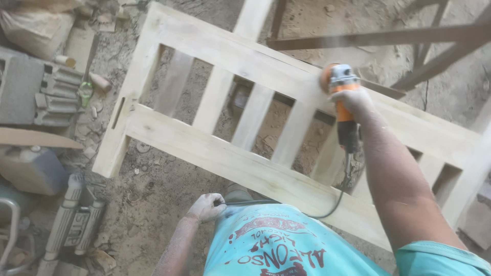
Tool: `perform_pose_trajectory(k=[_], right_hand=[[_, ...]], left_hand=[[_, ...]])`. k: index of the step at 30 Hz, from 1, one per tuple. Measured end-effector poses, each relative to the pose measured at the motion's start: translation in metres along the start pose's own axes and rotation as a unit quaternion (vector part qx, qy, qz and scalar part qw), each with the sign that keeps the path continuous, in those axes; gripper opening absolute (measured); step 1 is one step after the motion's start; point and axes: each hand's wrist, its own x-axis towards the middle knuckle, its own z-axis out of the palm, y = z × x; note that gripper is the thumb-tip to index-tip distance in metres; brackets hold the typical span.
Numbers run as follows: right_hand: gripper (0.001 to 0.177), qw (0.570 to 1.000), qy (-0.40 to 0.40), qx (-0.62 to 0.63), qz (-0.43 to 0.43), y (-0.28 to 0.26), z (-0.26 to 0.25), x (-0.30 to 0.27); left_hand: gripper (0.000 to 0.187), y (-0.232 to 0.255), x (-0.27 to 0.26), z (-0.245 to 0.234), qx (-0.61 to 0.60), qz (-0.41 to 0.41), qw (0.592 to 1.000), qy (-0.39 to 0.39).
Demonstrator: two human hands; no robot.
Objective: The person uses an angle grinder with a sanding disc to smooth the surfaces of a wooden headboard. They systematically move the tool across the frame and slats, holding the power cord with the other hand to manage it.
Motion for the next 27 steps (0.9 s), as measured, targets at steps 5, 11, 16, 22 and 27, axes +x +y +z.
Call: perform_pose_trajectory(k=[5,11,16,22,27], right_hand=[[0.044,0.995,-0.037,-0.083,-0.038,-0.105,0.137,0.005],[0.046,0.986,-0.093,-0.129,-0.042,-0.215,0.25,-0.002],[0.049,0.974,-0.113,-0.167,-0.102,-0.278,0.337,0.006],[0.041,0.956,-0.168,-0.189,-0.151,-0.35,0.41,0.01],[0.046,0.878,-0.297,-0.234,-0.293,-0.372,0.462,-0.027]], left_hand=[[0.033,-0.07,0.0,-0.048,-0.029,-0.037,0.999,0.025],[0.031,-0.139,-0.022,-0.069,-0.098,-0.062,0.991,0.06],[0.029,-0.176,-0.026,-0.055,-0.162,-0.102,0.978,0.086],[0.027,-0.198,-0.036,-0.018,-0.272,-0.103,0.947,0.136],[0.027,-0.2,-0.055,-0.004,-0.329,-0.153,0.922,0.133]])
